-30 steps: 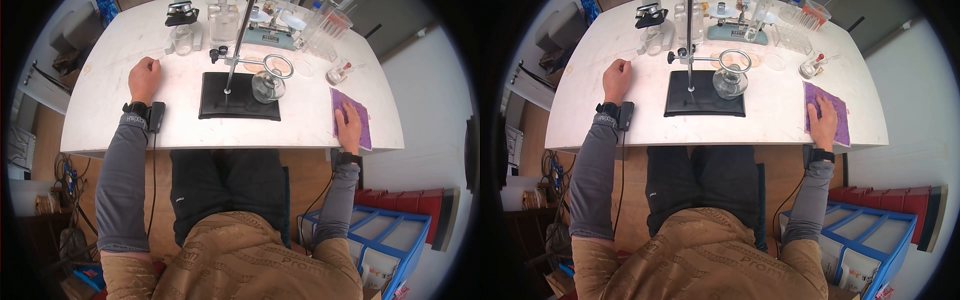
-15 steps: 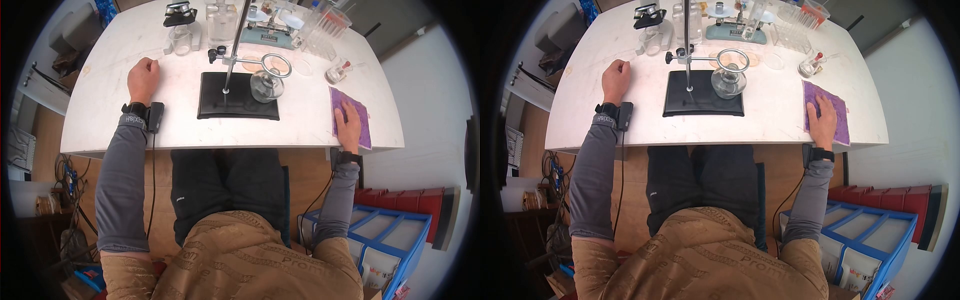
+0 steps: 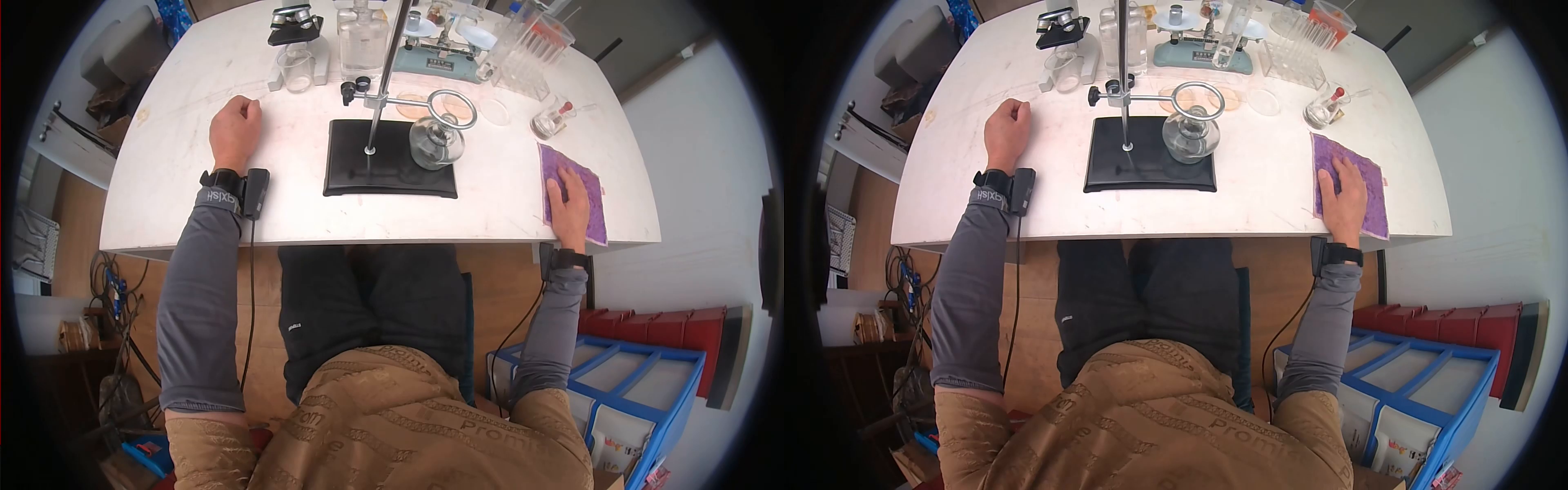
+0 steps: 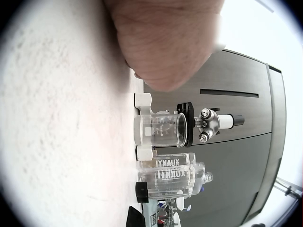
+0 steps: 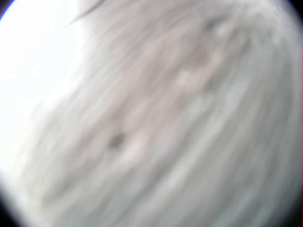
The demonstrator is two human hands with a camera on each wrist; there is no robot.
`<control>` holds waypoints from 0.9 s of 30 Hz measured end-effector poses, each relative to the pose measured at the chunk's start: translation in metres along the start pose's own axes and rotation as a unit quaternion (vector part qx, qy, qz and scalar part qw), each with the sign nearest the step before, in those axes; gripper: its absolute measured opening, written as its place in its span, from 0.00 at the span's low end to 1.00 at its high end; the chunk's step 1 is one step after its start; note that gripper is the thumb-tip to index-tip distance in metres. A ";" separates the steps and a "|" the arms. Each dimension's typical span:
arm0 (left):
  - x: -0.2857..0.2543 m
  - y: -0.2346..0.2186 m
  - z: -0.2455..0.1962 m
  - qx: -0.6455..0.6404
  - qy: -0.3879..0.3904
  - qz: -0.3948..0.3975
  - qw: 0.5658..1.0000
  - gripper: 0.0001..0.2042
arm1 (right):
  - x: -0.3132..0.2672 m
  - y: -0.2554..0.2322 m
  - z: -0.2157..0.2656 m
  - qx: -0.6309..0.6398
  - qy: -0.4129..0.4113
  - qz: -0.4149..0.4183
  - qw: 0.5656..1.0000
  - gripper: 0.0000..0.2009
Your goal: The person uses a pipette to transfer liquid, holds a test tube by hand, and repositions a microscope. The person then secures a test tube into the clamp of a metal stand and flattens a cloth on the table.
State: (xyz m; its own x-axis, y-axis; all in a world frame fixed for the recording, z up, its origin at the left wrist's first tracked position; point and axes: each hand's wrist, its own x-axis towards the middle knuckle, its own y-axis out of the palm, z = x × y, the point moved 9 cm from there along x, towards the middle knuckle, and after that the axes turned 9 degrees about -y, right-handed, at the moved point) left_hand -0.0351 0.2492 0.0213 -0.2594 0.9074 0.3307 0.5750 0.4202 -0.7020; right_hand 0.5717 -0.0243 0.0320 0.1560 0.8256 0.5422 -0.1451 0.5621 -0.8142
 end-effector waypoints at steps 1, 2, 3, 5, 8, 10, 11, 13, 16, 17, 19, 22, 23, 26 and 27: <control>0.000 0.000 0.000 0.001 0.002 0.000 1.000 0.14 | 0.000 0.001 -0.001 0.000 0.000 0.000 1.000 0.25; -0.001 0.000 -0.001 0.001 0.002 0.001 1.000 0.14 | 0.000 0.001 -0.001 -0.003 -0.002 0.000 1.000 0.25; 0.000 0.000 0.000 0.002 0.004 0.001 1.000 0.14 | 0.000 0.001 -0.001 -0.007 -0.004 -0.001 1.000 0.25; 0.001 0.001 0.000 0.003 0.005 0.001 1.000 0.14 | -0.001 0.001 -0.001 -0.008 -0.004 0.000 1.000 0.25; 0.001 0.001 0.001 -0.002 0.004 -0.001 1.000 0.14 | 0.000 0.000 -0.001 -0.008 -0.005 -0.001 1.000 0.25; 0.000 0.000 0.001 -0.009 0.003 0.000 1.000 0.13 | 0.000 -0.001 0.001 -0.006 -0.005 0.000 1.000 0.25; 0.000 0.000 0.000 -0.008 0.003 0.000 1.000 0.13 | 0.000 0.000 0.000 -0.011 0.000 0.010 1.000 0.24; 0.001 0.001 0.000 0.000 0.006 0.001 1.000 0.14 | 0.000 0.001 -0.001 -0.016 0.005 0.019 1.000 0.24; 0.001 0.000 0.000 0.001 0.006 -0.002 1.000 0.14 | 0.000 0.001 -0.001 -0.017 0.007 0.019 1.000 0.24; 0.001 0.000 0.000 0.001 0.006 -0.003 1.000 0.14 | 0.000 0.001 -0.001 -0.018 0.008 0.018 1.000 0.24; 0.000 0.000 0.000 -0.006 0.003 0.000 1.000 0.14 | 0.000 0.001 -0.001 -0.018 0.008 0.018 1.000 0.24; 0.000 0.000 -0.001 0.002 0.009 0.000 1.000 0.14 | 0.000 0.002 -0.001 -0.013 0.008 0.019 1.000 0.24; -0.001 0.000 -0.002 0.002 0.009 0.001 1.000 0.14 | 0.000 0.001 -0.001 -0.012 0.005 0.011 1.000 0.24; 0.000 -0.001 -0.002 0.004 0.007 -0.002 1.000 0.14 | 0.000 0.000 0.000 -0.011 0.001 0.004 1.000 0.24; 0.000 -0.001 -0.002 0.004 0.006 -0.001 1.000 0.14 | 0.001 0.000 0.000 -0.011 0.000 0.004 1.000 0.24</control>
State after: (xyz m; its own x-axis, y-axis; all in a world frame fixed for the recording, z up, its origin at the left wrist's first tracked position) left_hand -0.0340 0.2487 0.0226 -0.2513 0.9063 0.3398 0.5685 0.4224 -0.7060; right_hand 0.5717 -0.0239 0.0322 0.1553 0.8298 0.5360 -0.1250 0.5547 -0.8226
